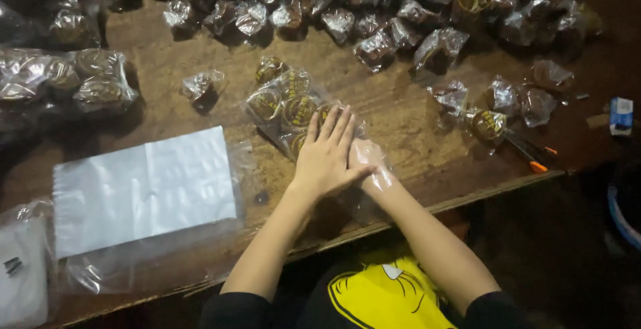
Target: Packing small, individually wrapped bread items into larger plastic bags and sealing them with a stapler.
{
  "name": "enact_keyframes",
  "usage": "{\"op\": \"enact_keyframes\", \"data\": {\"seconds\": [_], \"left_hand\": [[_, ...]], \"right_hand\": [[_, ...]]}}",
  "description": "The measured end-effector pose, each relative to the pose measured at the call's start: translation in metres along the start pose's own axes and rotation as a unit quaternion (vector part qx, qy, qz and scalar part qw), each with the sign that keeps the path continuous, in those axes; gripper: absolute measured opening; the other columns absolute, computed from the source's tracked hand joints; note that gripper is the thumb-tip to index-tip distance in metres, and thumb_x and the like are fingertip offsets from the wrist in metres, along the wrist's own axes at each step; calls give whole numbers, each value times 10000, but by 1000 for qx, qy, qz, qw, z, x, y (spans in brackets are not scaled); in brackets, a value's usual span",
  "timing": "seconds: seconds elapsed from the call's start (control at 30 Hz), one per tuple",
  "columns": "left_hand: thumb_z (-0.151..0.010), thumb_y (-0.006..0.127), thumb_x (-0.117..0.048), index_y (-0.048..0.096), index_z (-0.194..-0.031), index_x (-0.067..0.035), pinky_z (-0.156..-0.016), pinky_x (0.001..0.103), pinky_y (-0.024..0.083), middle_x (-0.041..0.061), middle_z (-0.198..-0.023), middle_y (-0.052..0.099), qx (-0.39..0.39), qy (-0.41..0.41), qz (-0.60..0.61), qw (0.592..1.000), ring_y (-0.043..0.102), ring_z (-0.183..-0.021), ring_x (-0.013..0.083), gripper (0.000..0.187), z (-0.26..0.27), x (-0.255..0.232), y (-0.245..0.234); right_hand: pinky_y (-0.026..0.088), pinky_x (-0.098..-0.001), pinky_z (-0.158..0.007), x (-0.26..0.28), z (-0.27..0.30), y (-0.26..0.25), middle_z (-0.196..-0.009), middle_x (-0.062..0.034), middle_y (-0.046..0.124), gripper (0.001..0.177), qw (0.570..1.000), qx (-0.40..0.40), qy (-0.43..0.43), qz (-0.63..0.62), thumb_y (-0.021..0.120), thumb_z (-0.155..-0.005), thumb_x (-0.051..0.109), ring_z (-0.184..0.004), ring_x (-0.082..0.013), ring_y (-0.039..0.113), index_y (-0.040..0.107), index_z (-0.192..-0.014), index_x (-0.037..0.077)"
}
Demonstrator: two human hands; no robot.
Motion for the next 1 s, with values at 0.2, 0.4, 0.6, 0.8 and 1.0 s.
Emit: {"op": "enact_keyframes", "data": {"seconds": [0.2, 0.4, 0.6, 0.8, 1.0], "left_hand": [[-1051, 358, -597, 421, -1582, -167, -1201, 630, 246, 93, -1628, 423, 10, 37, 131, 991, 364, -1513, 325, 685, -9, 45, 8], [-1076, 295, -495, 359, -1599, -348, -1233, 638, 108, -45, -1683, 317, 15, 2, -30, 999, 228, -1566, 291, 547, -12, 56, -2], [-1082, 307, -518, 395, -1572, -414, -1239, 624, 78, -70, -1690, 294, 37, 42, -20, 998, 203, -1572, 303, 508, -12, 73, -12], [-1126, 296, -419, 369, -1621, -325, -1256, 556, 70, -52, -1678, 350, -25, 1, 102, 995, 144, -1580, 302, 509, 7, 97, -9], [-1083, 289, -500, 349, -1602, -399, -1240, 597, 127, -54, -1692, 295, -5, -14, -18, 1000, 217, -1563, 326, 532, 17, 89, -5]], "right_hand": [[437, -404, -582, -5, -20, 25, -901, -86, 566, 196, 975, -42, -30, 214, 559, -773, 222, -832, -305, 577, 552, -948, 134], [420, -412, -415, -3, -46, 27, -675, -83, 606, 183, 944, -197, -38, 263, 557, -798, 168, -542, -257, 596, 699, -899, 113], [554, -575, -818, -8, -48, -1, -1095, -223, 739, 454, 968, 158, 183, -67, 361, -980, 217, -949, -463, 725, 591, -1338, 60], [522, -290, -604, 64, -34, -27, -823, 5, 566, 53, 983, -41, -143, 105, 572, -915, 181, -839, -197, 627, 591, -960, 161], [514, -289, -465, 76, -69, 5, -630, 25, 664, 159, 990, -16, -86, 109, 556, -897, 123, -597, -190, 696, 698, -914, 193]]}}
Point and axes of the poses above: each hand's wrist, its own z-axis away from the middle knuckle, its own y-axis out of the palm, x = y × z, the point moved 7 cm from there along -z, towards the middle knuckle
